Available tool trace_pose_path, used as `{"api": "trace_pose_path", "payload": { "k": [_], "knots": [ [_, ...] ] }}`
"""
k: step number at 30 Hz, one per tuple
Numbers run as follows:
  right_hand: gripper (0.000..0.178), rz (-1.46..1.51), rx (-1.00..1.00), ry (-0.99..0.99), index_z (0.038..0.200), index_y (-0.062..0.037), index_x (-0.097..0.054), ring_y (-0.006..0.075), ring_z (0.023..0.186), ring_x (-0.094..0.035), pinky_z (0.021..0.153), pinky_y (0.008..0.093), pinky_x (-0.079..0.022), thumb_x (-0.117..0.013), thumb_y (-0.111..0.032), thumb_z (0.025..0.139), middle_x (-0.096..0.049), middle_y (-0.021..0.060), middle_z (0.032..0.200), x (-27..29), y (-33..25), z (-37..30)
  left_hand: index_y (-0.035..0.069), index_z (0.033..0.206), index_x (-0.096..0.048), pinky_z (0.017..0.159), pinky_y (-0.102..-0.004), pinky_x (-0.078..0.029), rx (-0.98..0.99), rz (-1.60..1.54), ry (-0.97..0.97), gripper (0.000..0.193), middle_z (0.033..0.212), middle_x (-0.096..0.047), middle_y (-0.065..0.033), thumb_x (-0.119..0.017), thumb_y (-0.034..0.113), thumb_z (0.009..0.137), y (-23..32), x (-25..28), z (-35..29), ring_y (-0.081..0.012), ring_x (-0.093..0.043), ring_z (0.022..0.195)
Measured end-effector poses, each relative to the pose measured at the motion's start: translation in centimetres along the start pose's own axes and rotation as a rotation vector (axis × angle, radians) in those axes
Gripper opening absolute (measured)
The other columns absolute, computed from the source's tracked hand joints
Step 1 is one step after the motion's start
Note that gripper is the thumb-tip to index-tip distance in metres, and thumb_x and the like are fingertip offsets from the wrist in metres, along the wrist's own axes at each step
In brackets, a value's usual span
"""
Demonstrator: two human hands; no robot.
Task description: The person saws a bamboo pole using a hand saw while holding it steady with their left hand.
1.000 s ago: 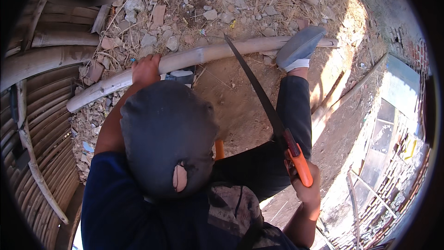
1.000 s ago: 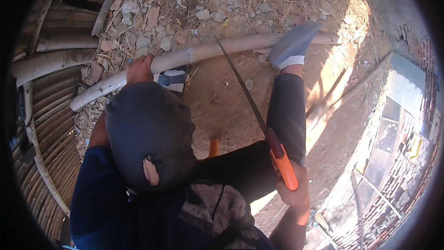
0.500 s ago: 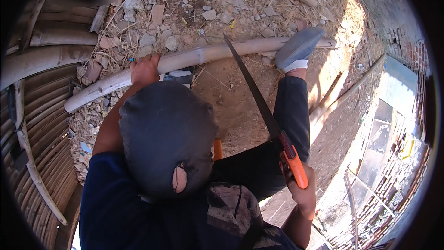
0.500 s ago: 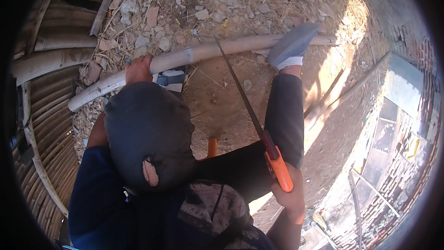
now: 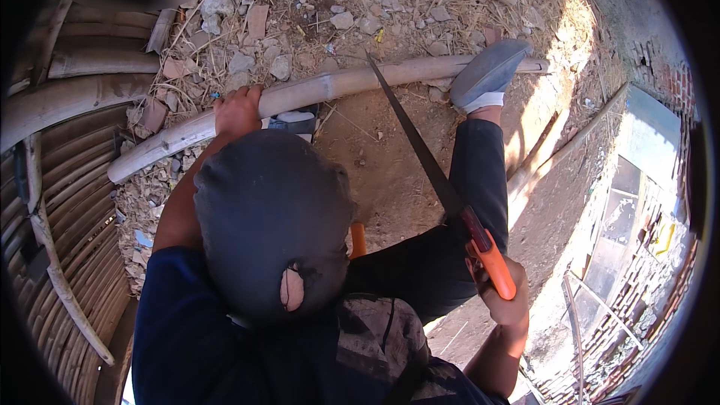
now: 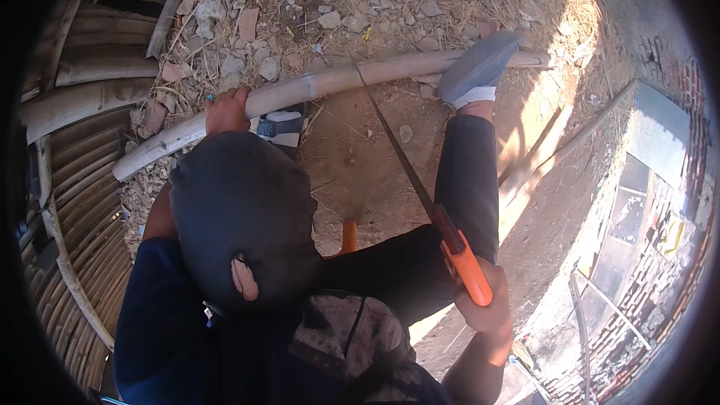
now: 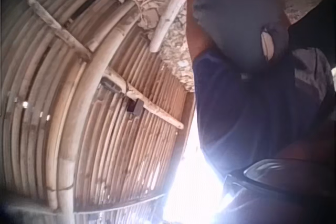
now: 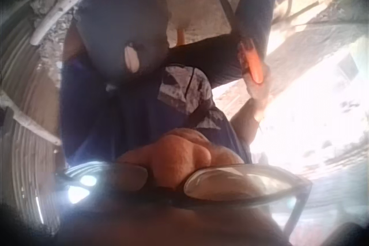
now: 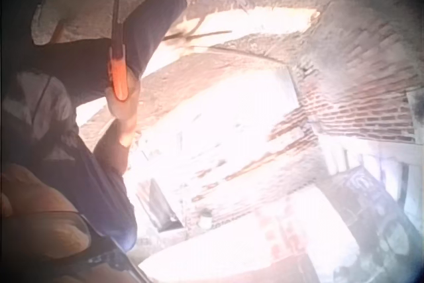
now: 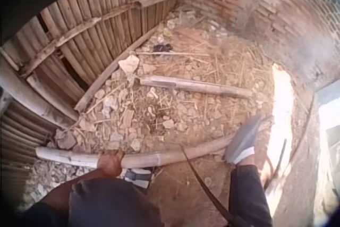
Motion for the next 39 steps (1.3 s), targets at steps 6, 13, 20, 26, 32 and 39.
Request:
{"api": "trace_pose_path", "payload": {
  "k": [6, 13, 20, 26, 32, 39],
  "knots": [
    [0.008, -0.021, 0.072, -0.122, 0.090, 0.0005, -0.060, 0.0118, 0.066, -0.054, 0.065, 0.0289, -0.047, -0.062, 0.000, 0.082, -0.063, 0.0035, 0.078, -5.5, -1.1, 7.1, 0.021, 0.137, -0.059, 0.107, -0.0558, -0.042, -0.006, -0.078, 0.011, 0.062, 0.128, -0.066, -0.0072, -0.073, 0.009, 0.078, -0.1, 0.9, 0.3, -0.0293, -0.061, 0.127],
    [0.042, -0.113, -0.028, -0.091, 0.117, 0.0046, -0.072, 0.0106, 0.077, -0.065, 0.072, 0.0262, -0.051, -0.059, 0.003, 0.076, -0.070, 0.0075, 0.086, 1.5, 0.4, -3.5, 0.021, 0.137, -0.059, 0.109, -0.0574, -0.041, -0.009, -0.046, 0.044, 0.062, 0.129, -0.066, -0.0074, -0.073, 0.009, 0.078, 0.0, 0.2, 0.4, -0.0305, -0.060, 0.128],
    [0.011, -0.011, 0.060, -0.143, 0.091, 0.0008, -0.059, 0.0089, 0.073, -0.054, 0.067, 0.0255, -0.046, -0.057, 0.002, 0.080, -0.062, 0.0032, 0.082, -5.4, -1.0, 7.1, 0.021, 0.138, -0.058, 0.109, -0.0572, -0.041, 0.014, -0.065, -0.042, 0.063, 0.130, -0.066, -0.0076, -0.073, 0.010, 0.078, -0.1, 1.0, 0.1, -0.0310, -0.061, 0.128],
    [0.054, -0.071, 0.000, -0.101, 0.130, 0.0029, -0.068, 0.0117, 0.084, -0.067, 0.074, 0.0256, -0.051, -0.055, 0.003, 0.077, -0.072, 0.0093, 0.093, 0.9, 0.3, -1.2, 0.021, 0.139, -0.058, 0.109, -0.0578, -0.041, -0.005, -0.006, -0.013, 0.063, 0.130, -0.066, -0.0083, -0.074, 0.013, 0.079, -0.1, 0.2, 0.4, -0.0307, -0.061, 0.128],
    [0.012, -0.044, 0.068, -0.138, 0.091, 0.0018, -0.059, 0.0126, 0.071, -0.054, 0.067, 0.0300, -0.046, -0.061, 0.000, 0.079, -0.058, 0.0035, 0.076, -7.2, -1.1, 9.4, 0.020, 0.138, -0.058, 0.109, -0.0585, -0.042, 0.012, -0.069, -0.016, 0.057, 0.131, -0.066, -0.0088, -0.073, 0.018, 0.083, 0.6, 1.1, -0.1, -0.0316, -0.061, 0.129],
    [0.045, -0.063, -0.020, -0.020, 0.119, 0.0029, -0.070, 0.0114, 0.076, -0.062, 0.073, 0.0262, -0.049, -0.057, 0.002, 0.076, -0.066, 0.0070, 0.084, -0.7, 1.3, -0.8, 0.020, 0.138, -0.059, 0.108, -0.0591, -0.042, -0.016, -0.034, 0.007, 0.056, 0.131, -0.066, -0.0091, -0.072, 0.017, 0.083, 0.0, 0.7, 0.6, -0.0319, -0.060, 0.129]
  ]
}}
Point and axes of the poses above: each hand's wrist, its own z-axis towards the middle knuckle, its own x-axis out of the back of the hand, y = z × x, the point moved 7 cm from there along z, towards the middle knuckle
